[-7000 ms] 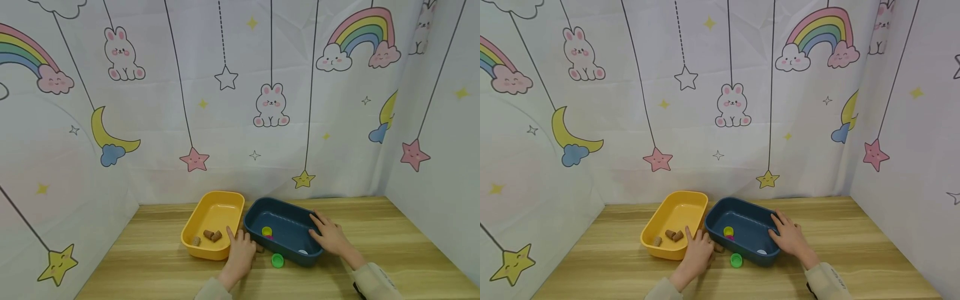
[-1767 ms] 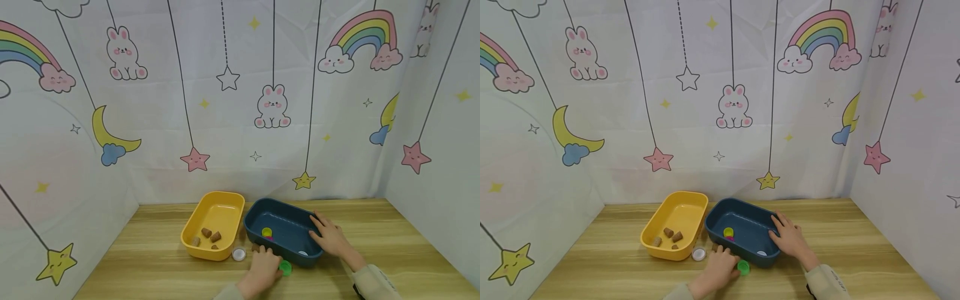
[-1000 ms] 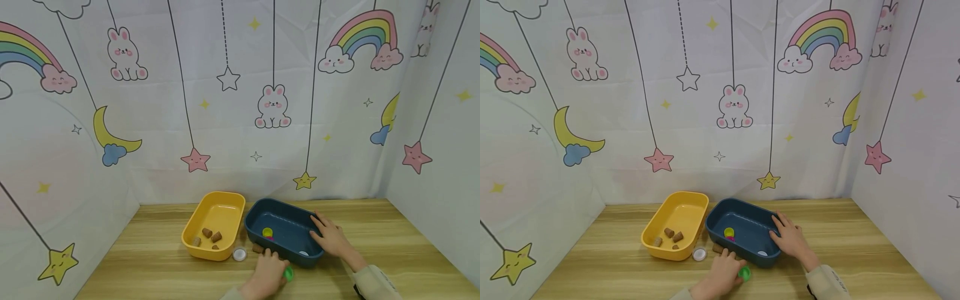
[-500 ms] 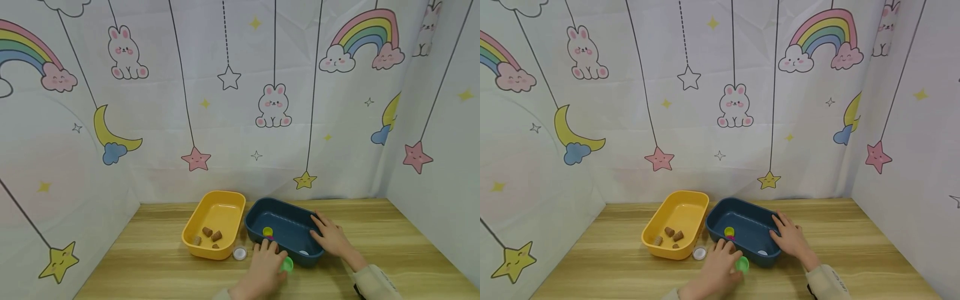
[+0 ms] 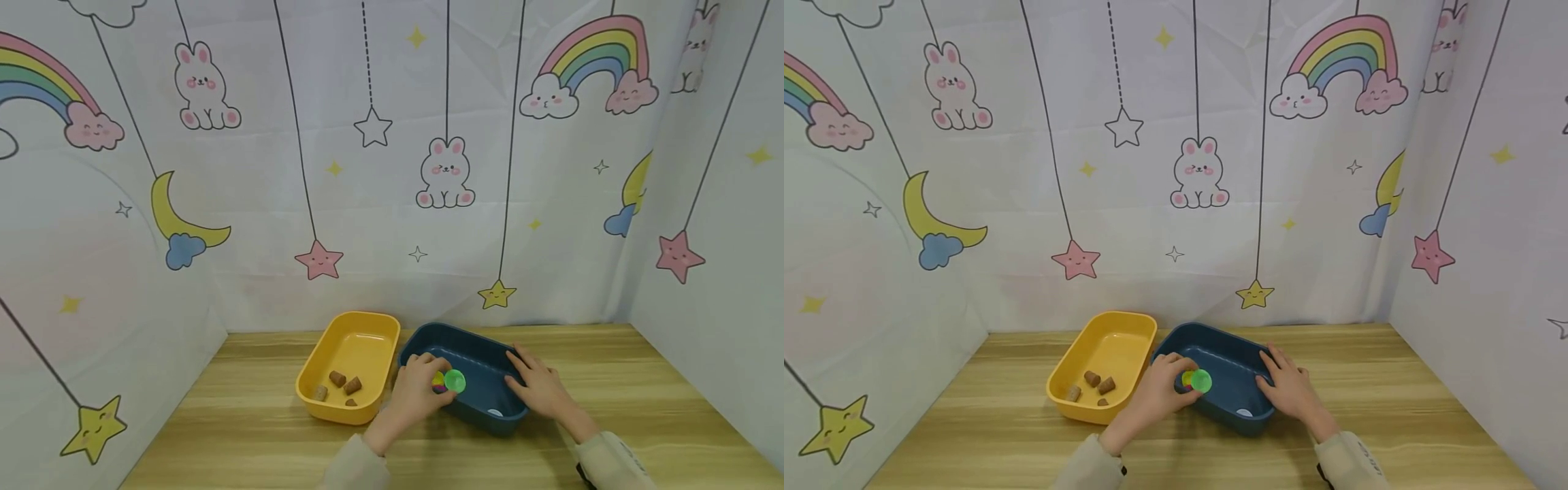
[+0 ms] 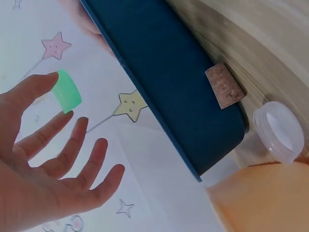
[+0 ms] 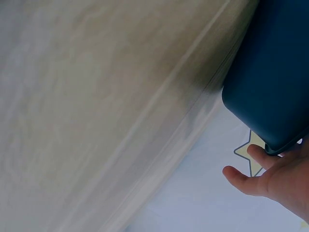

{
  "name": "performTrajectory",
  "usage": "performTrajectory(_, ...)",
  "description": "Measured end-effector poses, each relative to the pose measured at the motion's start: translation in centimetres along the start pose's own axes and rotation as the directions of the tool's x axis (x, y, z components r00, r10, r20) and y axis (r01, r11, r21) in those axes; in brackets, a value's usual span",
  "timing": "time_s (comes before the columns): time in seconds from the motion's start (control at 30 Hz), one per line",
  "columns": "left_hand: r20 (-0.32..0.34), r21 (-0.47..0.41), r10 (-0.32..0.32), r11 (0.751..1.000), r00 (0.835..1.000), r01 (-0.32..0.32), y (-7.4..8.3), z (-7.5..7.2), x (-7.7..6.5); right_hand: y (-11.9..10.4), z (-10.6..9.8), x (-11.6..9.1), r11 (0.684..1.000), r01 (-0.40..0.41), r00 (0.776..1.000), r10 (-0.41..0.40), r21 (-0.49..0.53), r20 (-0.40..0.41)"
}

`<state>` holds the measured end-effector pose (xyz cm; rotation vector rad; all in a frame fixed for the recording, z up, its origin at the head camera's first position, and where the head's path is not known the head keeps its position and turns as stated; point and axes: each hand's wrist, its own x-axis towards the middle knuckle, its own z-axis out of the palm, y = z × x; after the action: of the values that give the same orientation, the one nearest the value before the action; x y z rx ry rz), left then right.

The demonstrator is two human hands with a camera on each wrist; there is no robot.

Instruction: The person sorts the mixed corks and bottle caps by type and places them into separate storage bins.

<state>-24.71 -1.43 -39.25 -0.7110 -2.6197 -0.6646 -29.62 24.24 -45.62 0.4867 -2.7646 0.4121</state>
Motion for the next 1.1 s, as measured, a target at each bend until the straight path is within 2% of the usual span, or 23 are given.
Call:
performTrajectory(0.07,0.002,-0.056,-0.016,0.998,1.0,0.016,-0.2,0.0,0.6,0.0,0.0,0.0,1.0,0.001,1.0,-0.001,0.004,0.001)
performTrajectory(0.17,0.008,-0.077,-0.03,0.997,1.0,0.03,-0.3,0.5,1.5,0.1,0.1,0.0,1.0,-0.003,1.0,0.003,0.004,-0.002)
performTrajectory(0.4,0.034,-0.072,-0.063,0.995,0.997,0.065,0.2,2.1,3.0,0.0,0.3,0.1,1.0,0.007,1.0,-0.007,0.002,-0.005)
performTrajectory(0.7,0.039,-0.063,-0.137,0.988,0.99,0.139,0.2,3.0,4.3,0.0,0.3,0.2,1.0,0.0,1.0,0.0,0.003,-0.022)
performTrajectory(0.93,0.054,0.02,-0.134,0.991,0.99,0.133,-0.2,4.0,4.2,0.3,0.4,0.2,1.0,-0.005,1.0,0.005,-0.002,-0.009)
performTrajectory(1.1,0.054,0.046,-0.128,0.991,0.99,0.125,-0.6,3.9,3.7,0.1,0.3,0.0,1.0,-0.005,1.0,0.005,0.0,-0.007)
